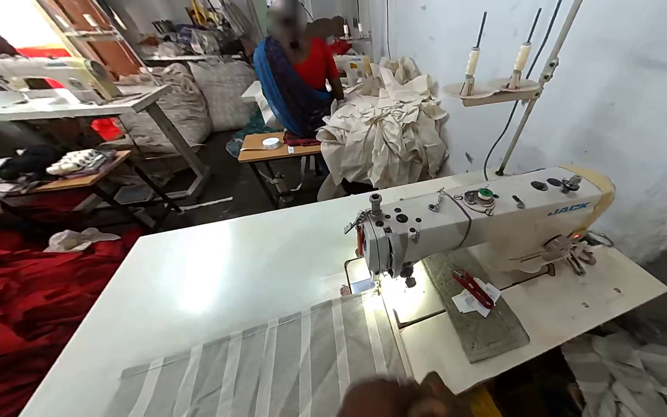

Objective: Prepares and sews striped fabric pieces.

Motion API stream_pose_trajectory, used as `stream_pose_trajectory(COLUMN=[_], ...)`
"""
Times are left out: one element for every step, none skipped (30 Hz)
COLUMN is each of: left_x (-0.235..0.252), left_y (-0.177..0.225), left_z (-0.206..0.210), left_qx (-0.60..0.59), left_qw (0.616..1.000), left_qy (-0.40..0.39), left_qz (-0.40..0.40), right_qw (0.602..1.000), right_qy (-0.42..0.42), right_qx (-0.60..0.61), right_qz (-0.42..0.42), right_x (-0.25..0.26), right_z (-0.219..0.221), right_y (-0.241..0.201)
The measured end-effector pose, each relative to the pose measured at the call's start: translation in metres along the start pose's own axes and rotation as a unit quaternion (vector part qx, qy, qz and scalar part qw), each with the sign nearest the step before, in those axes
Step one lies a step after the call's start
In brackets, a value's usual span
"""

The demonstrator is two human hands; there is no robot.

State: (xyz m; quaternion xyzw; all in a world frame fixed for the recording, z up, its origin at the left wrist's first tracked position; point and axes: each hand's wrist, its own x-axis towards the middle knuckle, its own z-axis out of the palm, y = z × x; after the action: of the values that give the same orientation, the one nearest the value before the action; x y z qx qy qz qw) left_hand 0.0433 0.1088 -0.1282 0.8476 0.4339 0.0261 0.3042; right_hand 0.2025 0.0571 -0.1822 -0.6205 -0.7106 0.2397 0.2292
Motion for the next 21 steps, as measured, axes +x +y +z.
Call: stream_pose_trajectory(left_x=[0.021,0.044,0.064,0.08,0.089,0.093,0.093,0.091,0.089,0.088,0.089,0.09,0.091,0.091,0.09,0.088,0.086,0.085,0.086,0.087,0.091], left_y=[-0.015,-0.031,-0.048,-0.065,-0.077,-0.083,-0.083,-0.082,-0.08,-0.079,-0.079,-0.08,-0.08,-0.08,-0.079,-0.077,-0.076,-0.076,-0.077,-0.077,-0.078], left_z=[-0.007,-0.008,-0.001,0.013,0.027,0.037,0.042,0.043,0.042,0.039,0.036,0.033,0.03,0.029,0.03,0.033,0.036,0.038,0.039,0.037,0.033], left_qx=[-0.009,0.001,0.023,0.053,0.089,0.118,0.137,0.147,0.149,0.149,0.152,0.152,0.15,0.147,0.146,0.148,0.149,0.151,0.152,0.146,0.137], left_qw=[0.997,0.989,0.979,0.966,0.95,0.936,0.93,0.932,0.939,0.945,0.948,0.95,0.952,0.954,0.955,0.954,0.951,0.948,0.946,0.947,0.949], left_qy=[0.074,0.138,0.184,0.237,0.288,0.323,0.332,0.323,0.299,0.274,0.261,0.249,0.238,0.23,0.225,0.23,0.243,0.256,0.264,0.263,0.259], left_qz=[-0.021,-0.053,-0.081,-0.086,-0.078,-0.072,-0.072,-0.076,-0.086,-0.097,-0.103,-0.111,-0.118,-0.123,-0.127,-0.125,-0.12,-0.112,-0.108,-0.112,-0.118], right_qw=[1.0,1.0,0.999,0.998,0.998,0.999,0.997,0.983,0.962,0.944,0.932,0.927,0.925,0.924,0.925,0.925,0.921,0.912,0.902,0.895,0.89], right_qy=[-0.009,-0.024,-0.045,-0.062,-0.058,-0.019,0.066,0.16,0.234,0.275,0.297,0.308,0.314,0.317,0.315,0.315,0.325,0.344,0.361,0.372,0.377], right_qx=[-0.002,-0.014,-0.023,-0.029,-0.03,-0.028,-0.043,-0.082,-0.134,-0.174,-0.201,-0.21,-0.211,-0.212,-0.212,-0.213,-0.215,-0.224,-0.236,-0.248,-0.256], right_qz=[0.005,0.001,-0.004,-0.009,-0.009,0.005,0.018,0.031,0.041,0.052,0.051,0.048,0.041,0.034,0.027,0.024,0.02,0.014,0.008,0.006,0.005], right_x=[-0.005,-0.007,-0.007,-0.004,0.001,0.009,0.018,0.029,0.04,0.05,0.059,0.067,0.071,0.072,0.072,0.071,0.071,0.071,0.07,0.07,0.07], right_z=[0.001,0.0,-0.004,-0.013,-0.027,-0.044,-0.062,-0.082,-0.102,-0.119,-0.13,-0.134,-0.132,-0.127,-0.122,-0.118,-0.116,-0.114,-0.113,-0.112,-0.112], right_y=[0.0,0.001,0.003,0.008,0.019,0.034,0.055,0.079,0.106,0.134,0.163,0.189,0.208,0.22,0.226,0.228,0.228,0.227,0.225,0.224,0.224])
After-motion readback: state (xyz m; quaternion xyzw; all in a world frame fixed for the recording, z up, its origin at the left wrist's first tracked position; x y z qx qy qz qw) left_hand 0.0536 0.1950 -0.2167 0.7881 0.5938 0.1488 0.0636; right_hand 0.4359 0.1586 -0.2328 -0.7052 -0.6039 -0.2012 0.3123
